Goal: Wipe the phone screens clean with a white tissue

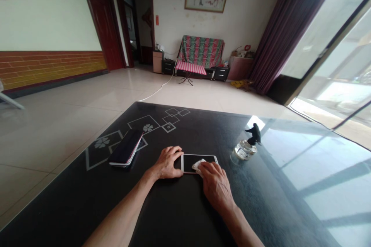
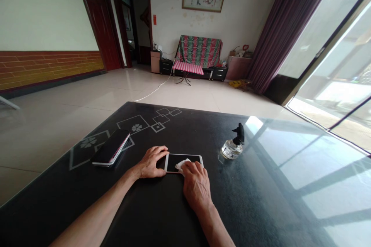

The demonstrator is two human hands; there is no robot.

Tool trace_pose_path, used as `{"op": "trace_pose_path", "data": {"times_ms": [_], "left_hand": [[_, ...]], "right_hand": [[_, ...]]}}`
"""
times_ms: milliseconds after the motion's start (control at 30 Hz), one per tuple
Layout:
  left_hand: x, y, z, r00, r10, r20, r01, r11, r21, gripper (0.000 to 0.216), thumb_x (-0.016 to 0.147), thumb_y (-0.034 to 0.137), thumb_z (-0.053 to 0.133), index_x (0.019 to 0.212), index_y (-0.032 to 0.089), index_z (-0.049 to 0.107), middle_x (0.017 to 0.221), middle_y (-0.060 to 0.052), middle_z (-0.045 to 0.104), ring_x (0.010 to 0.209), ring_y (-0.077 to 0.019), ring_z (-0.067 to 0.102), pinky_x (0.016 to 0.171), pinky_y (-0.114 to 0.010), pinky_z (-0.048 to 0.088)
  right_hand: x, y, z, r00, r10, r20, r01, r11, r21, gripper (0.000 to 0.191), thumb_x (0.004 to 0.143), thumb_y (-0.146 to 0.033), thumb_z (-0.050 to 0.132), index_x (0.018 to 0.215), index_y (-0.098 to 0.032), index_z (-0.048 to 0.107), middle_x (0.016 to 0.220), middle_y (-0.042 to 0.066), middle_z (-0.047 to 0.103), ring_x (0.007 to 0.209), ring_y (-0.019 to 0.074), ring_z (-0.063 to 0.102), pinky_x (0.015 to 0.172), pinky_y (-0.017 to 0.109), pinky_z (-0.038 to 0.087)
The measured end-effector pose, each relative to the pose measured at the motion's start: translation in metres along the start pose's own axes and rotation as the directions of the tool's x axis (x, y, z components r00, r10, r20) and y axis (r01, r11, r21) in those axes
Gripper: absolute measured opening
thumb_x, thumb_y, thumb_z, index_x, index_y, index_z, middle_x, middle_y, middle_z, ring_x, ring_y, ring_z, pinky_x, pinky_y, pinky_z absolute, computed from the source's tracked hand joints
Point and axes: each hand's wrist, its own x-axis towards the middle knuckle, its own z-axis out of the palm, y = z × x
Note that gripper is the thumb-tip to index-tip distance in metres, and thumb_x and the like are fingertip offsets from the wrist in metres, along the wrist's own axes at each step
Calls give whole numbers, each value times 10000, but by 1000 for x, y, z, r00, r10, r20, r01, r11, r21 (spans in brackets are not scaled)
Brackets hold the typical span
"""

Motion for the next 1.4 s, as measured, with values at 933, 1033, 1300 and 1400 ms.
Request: {"op": "trace_pose_path", "data": {"times_ms": [933,1033,1300,1400], "left_hand": [[1,-2,0,1000,9,27,-9,1000,4,617,591,167,562,1203,242,582,1369,-44,483,1239,-282,417,1044,-448,331],[1,-2,1,1000,3,26,-3,1000,3,612,588,169,565,1196,237,587,1366,-44,487,1233,-284,423,1046,-448,330],[1,-1,0,1000,4,18,-4,1000,4,586,606,162,551,1185,246,589,1351,-41,499,1224,-265,436,1042,-435,341],[1,0,-1,1000,5,24,-5,1000,3,583,609,161,552,1184,251,592,1351,-37,499,1220,-266,441,1043,-434,341]], "right_hand": [[14,-2,5,987,2,-158,31,978,208,261,894,-137,434,1022,-223,645,1060,36,653,992,196,527,871,325,387],[16,-9,10,995,-10,-101,26,988,154,278,872,-112,455,1022,-241,651,1064,28,652,972,204,517,820,325,384],[16,-36,15,994,-105,0,104,984,146,304,860,-80,470,1037,-261,640,1122,16,629,990,201,486,829,316,355],[23,-34,15,997,-77,13,75,990,116,292,866,-94,467,1029,-262,642,1117,14,627,1004,198,485,821,312,353]]}}
